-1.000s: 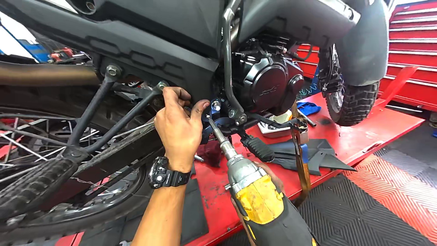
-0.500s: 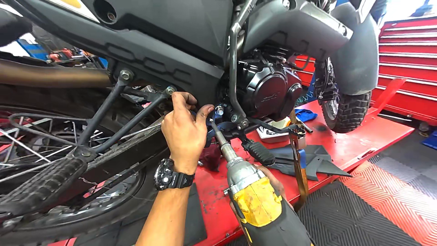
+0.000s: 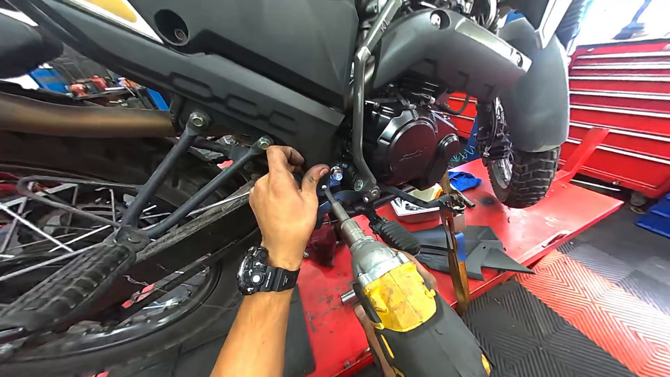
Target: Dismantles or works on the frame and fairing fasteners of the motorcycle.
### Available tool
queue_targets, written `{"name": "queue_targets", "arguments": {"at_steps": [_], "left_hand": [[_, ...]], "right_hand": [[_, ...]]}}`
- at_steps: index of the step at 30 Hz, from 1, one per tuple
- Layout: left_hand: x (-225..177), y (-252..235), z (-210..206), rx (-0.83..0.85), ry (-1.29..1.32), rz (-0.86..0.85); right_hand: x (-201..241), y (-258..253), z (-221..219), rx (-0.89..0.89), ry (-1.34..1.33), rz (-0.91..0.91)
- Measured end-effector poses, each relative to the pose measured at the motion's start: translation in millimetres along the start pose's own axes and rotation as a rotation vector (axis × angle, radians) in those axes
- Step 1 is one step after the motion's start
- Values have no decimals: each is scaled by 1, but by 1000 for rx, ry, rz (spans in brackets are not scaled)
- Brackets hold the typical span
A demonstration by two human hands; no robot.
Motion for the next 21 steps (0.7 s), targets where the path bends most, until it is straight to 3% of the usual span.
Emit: {"name": "queue_targets", "arguments": {"at_steps": [4, 9, 14, 21], "left_hand": [[1, 0, 0, 2, -5, 1], [2, 1, -1, 23, 3, 21], [4, 7, -1, 33, 35, 26], [-3, 30, 12, -112, 120, -7]], "right_hand": [[9, 5, 7, 45, 199, 192], [-1, 1, 10, 74, 176, 108], [5, 0, 6, 114, 208, 236], [9, -3, 5, 140, 196, 180]]}}
Point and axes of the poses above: each hand's wrist, its own y-axis away from the middle knuckle, its own z-axis out of the back of the hand, x = y × z, the point moved 10 cm from there along -y, towards the middle knuckle
